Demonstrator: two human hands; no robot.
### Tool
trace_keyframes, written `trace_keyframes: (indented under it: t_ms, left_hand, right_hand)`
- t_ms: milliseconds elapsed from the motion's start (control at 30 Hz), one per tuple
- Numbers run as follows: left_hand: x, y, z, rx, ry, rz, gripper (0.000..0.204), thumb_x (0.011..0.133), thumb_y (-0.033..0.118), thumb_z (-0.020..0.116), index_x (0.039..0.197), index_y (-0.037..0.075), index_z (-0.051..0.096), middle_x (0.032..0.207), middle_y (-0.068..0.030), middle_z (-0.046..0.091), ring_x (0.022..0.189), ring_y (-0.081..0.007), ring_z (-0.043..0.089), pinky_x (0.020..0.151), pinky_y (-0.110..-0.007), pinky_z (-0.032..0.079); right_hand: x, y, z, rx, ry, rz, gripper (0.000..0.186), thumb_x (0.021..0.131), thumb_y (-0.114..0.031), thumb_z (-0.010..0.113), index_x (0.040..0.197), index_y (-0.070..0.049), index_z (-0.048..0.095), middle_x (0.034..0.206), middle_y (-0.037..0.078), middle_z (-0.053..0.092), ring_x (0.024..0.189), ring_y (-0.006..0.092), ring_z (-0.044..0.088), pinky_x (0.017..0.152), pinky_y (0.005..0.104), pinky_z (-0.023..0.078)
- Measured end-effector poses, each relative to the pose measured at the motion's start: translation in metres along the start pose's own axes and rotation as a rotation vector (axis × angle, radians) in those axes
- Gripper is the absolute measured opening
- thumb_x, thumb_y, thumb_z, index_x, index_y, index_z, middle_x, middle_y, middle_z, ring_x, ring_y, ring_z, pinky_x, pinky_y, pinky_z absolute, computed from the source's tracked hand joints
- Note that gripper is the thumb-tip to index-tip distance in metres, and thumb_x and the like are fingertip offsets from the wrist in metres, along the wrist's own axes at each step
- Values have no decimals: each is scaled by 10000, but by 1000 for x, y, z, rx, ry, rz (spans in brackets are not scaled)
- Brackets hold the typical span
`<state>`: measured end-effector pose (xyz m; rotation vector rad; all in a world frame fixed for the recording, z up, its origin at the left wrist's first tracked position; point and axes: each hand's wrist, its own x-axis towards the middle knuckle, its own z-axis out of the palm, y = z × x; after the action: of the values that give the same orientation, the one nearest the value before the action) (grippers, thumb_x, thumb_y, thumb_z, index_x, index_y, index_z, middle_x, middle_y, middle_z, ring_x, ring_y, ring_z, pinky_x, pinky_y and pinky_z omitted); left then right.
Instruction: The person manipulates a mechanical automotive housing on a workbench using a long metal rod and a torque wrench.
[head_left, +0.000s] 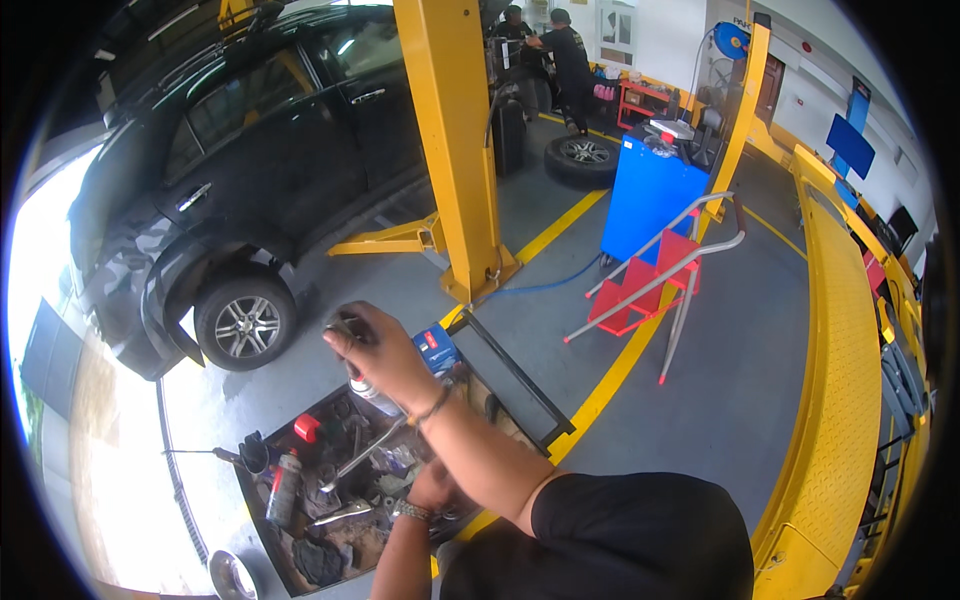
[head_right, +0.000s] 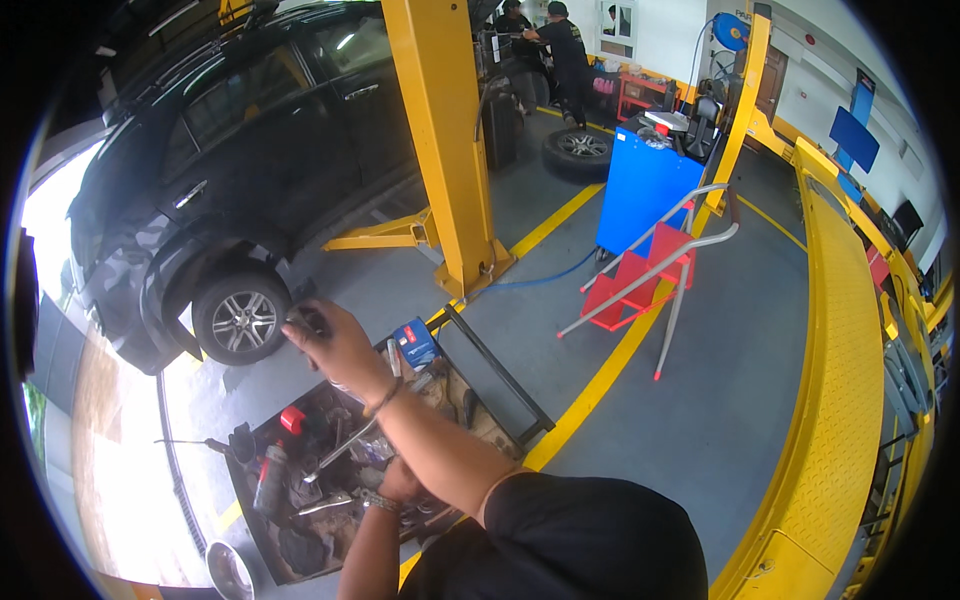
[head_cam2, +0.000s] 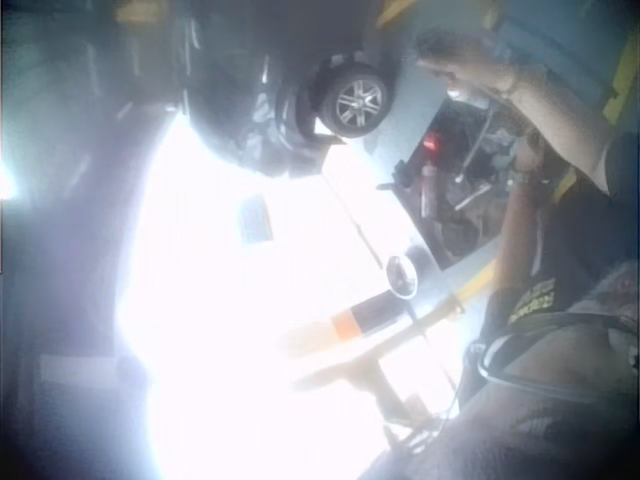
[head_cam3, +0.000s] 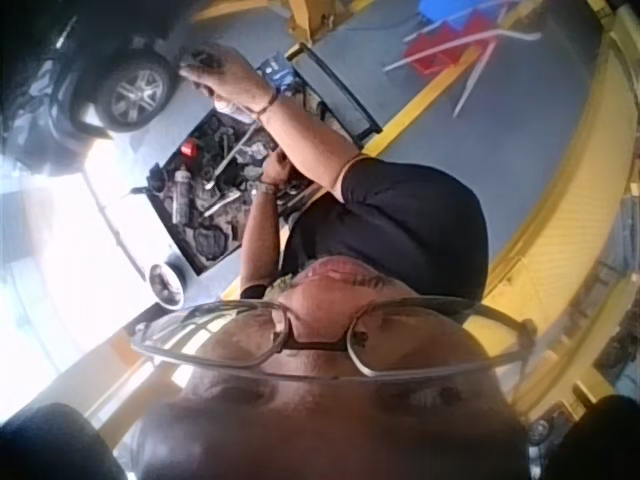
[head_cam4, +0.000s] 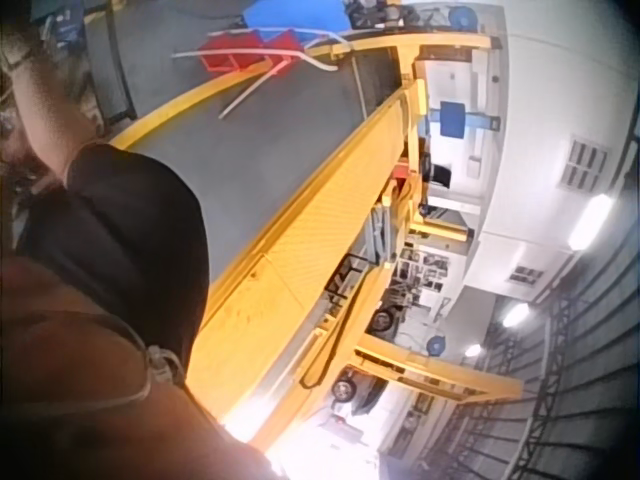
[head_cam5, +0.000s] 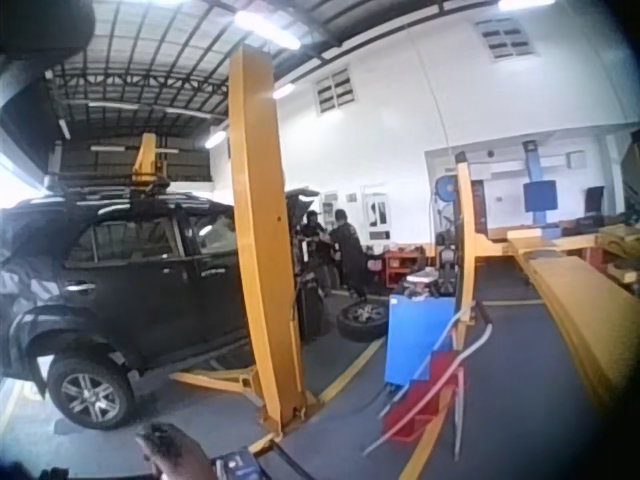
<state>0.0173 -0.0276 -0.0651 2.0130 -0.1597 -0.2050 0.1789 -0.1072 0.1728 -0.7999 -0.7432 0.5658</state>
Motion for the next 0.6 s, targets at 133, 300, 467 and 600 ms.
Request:
trace_keyframes:
  t_ms: [133, 300, 467, 600]
  left_hand:
    - [8, 9, 6, 44, -20, -85, 451, 960, 350, 584, 1273, 27, 605, 1169, -243, 682, 1126, -379, 649, 962, -425, 502]
    - [5, -13, 3, 49, 57, 149, 422, 949, 290, 585, 1269, 17, 615, 1192, -221, 686, 1129, -382, 649, 973, -420, 505]
    - [6, -19, 1, 57, -40, -161, 425, 938, 290, 597, 1264, 19, 626, 1185, -222, 690, 1123, -370, 656, 972, -409, 508]
    - [7, 5, 3, 66, -36, -126, 447, 932, 306, 612, 1272, 15, 617, 1187, -240, 683, 1132, -368, 654, 975, -418, 503]
  right_hand:
    - [13, 7, -33, 553, -553, 51, 474, 1003, -376, 598, 1320, -27, 549, 689, 61, 609, 468, 95, 465, 483, 235, 379]
    - [12, 3, -2, 218, -277, 13, 417, 998, -324, 616, 1311, -53, 568, 659, 65, 595, 484, 116, 510, 474, 254, 392]
    - [5, -12, 4, 334, -289, 119, 427, 995, -345, 613, 1310, -60, 578, 629, 56, 573, 488, 120, 512, 478, 245, 401]
    - [19, 3, -26, 528, -502, 153, 305, 1009, -326, 595, 1147, -54, 612, 568, 46, 540, 423, 131, 477, 451, 259, 394]
